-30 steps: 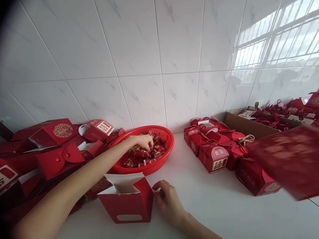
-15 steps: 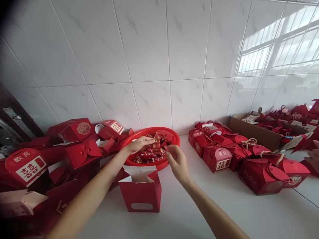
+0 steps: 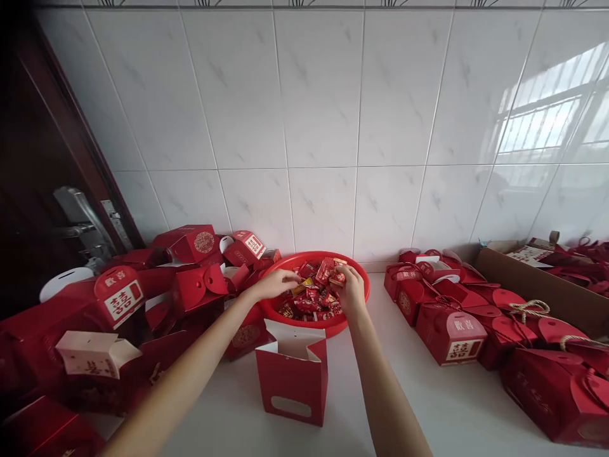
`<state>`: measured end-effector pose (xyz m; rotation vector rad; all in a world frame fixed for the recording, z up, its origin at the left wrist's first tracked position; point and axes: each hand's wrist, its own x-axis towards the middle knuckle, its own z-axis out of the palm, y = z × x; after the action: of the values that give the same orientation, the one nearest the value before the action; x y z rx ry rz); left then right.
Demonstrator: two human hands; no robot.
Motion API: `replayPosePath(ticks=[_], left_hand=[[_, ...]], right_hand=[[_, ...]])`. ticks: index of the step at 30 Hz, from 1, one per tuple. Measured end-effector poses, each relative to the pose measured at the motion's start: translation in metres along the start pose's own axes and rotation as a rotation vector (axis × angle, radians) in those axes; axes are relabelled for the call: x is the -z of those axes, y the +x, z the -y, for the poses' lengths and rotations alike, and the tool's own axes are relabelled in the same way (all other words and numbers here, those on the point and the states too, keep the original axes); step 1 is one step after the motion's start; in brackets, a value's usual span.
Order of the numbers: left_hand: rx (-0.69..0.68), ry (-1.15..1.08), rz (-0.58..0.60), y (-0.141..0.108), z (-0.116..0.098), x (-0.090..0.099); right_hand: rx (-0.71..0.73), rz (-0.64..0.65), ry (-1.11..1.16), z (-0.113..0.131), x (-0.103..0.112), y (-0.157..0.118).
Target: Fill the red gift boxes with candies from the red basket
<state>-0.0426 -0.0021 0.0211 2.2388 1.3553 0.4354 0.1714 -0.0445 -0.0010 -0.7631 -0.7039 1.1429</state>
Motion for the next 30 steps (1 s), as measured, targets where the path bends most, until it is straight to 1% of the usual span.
replayPosePath(ticks=[3, 6, 9, 11, 13, 15, 21, 26, 30], left_hand=[[0.025, 0.088, 0.166, 0.003, 0.007, -0.007], [0.014, 0.172, 0.313, 0.01, 0.004, -0.015], [0.048, 0.285, 0.405, 0.02, -0.002, -0.022], [0.076, 0.33, 0.424, 0.026, -0.004, -0.026], [0.053, 0.342, 0.409, 0.029, -0.005, -0.03], [0.006, 0.325, 0.369, 0.03, -0.005, -0.033], [-0.038, 0.21, 0.274, 0.027, -0.007, -0.035], [-0.107, 0.057, 0.082, 0.027, -0.005, -0.034], [-0.17, -0.064, -0.084, 0.027, -0.009, -0.034]], right_hand=[[-0.032, -0.039, 0.034, -0.003, 0.004, 0.005], [-0.052, -0.028, 0.038, -0.002, 0.003, 0.003], [-0.065, -0.01, 0.029, 0.001, 0.0, -0.001], [-0.072, -0.005, 0.023, 0.002, -0.001, -0.002], [-0.081, -0.001, 0.018, 0.001, -0.001, -0.001], [-0.089, 0.002, 0.016, 0.0, 0.0, 0.001], [-0.09, 0.001, 0.02, -0.002, 0.0, 0.002], [-0.076, -0.006, 0.018, -0.002, 0.0, 0.002], [-0.065, -0.028, 0.011, -0.001, 0.0, 0.001]])
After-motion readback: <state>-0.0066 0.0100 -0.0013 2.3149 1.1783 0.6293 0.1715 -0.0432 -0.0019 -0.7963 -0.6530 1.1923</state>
